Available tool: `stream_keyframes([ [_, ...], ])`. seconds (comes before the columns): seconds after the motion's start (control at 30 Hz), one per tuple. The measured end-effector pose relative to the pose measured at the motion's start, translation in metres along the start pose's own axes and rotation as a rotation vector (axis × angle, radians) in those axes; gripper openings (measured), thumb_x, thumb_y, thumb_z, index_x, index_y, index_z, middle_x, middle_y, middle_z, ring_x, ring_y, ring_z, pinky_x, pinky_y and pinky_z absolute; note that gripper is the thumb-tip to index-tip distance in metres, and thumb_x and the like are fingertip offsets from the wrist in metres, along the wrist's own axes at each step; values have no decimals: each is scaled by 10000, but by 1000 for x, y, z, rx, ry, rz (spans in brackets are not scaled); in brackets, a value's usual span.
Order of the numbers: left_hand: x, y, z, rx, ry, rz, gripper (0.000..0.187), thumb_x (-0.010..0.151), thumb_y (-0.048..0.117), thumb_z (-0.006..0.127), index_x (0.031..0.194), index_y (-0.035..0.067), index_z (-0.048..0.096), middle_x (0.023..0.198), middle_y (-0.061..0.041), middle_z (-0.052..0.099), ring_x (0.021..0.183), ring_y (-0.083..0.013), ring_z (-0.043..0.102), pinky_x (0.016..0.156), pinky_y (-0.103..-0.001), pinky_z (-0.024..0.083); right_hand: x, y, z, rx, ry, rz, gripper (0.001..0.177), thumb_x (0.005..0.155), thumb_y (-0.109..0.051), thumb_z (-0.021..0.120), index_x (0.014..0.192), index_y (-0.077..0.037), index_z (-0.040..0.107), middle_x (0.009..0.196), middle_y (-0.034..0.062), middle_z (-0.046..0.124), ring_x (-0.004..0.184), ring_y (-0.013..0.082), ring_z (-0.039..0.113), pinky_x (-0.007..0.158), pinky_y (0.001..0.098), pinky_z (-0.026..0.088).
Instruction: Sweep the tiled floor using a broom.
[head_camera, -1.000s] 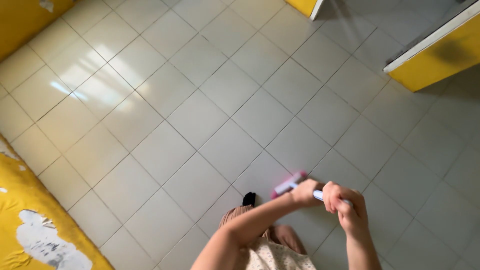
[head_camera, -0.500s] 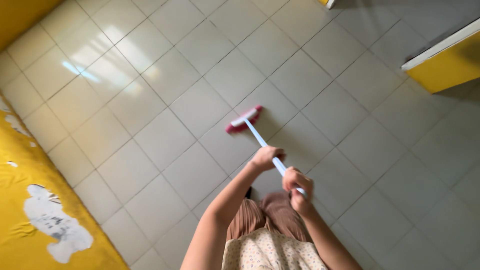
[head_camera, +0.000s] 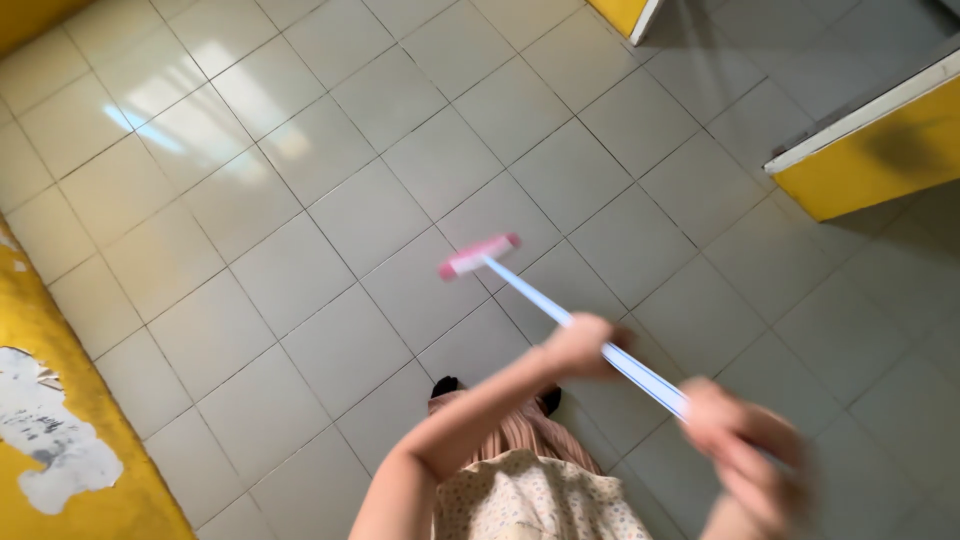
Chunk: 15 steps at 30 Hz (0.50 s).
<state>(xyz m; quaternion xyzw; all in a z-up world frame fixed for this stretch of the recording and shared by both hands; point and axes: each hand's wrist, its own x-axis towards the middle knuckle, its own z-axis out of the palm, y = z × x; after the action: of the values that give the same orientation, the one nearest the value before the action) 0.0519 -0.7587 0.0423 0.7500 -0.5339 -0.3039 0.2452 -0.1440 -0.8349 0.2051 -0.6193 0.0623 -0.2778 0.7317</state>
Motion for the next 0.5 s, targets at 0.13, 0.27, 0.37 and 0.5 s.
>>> stream_keyframes([
  [0.13,5,67,58,-245,-63,352,279,783,411,734,939,183,697,786,-66,721,733,-315,703,668,-436,556,-3,-56,-36,-93,-205,-184,155,730,20,383,736,-32,529,646,28,527,569,134,454,613,359,389],
  [0.27,40,56,117,-383,-103,438,201,855,360,702,934,175,696,815,-71,728,760,-315,716,703,-419,570,9,-31,-34,-365,48,213,120,823,-20,501,719,-19,561,622,28,484,571,110,413,532,299,324],
  [0.37,63,33,129,-520,-130,183,236,817,339,729,964,155,718,835,-96,730,781,-319,728,671,-423,563,23,26,-38,-453,-16,284,164,838,-81,565,684,-24,558,584,13,492,558,98,439,509,291,340],
  [0.5,69,15,121,-396,-21,302,206,822,275,698,980,143,701,839,-97,726,776,-307,718,678,-418,551,17,28,-34,-396,-78,157,152,835,-88,570,699,-23,547,644,17,533,600,114,453,555,296,364],
])
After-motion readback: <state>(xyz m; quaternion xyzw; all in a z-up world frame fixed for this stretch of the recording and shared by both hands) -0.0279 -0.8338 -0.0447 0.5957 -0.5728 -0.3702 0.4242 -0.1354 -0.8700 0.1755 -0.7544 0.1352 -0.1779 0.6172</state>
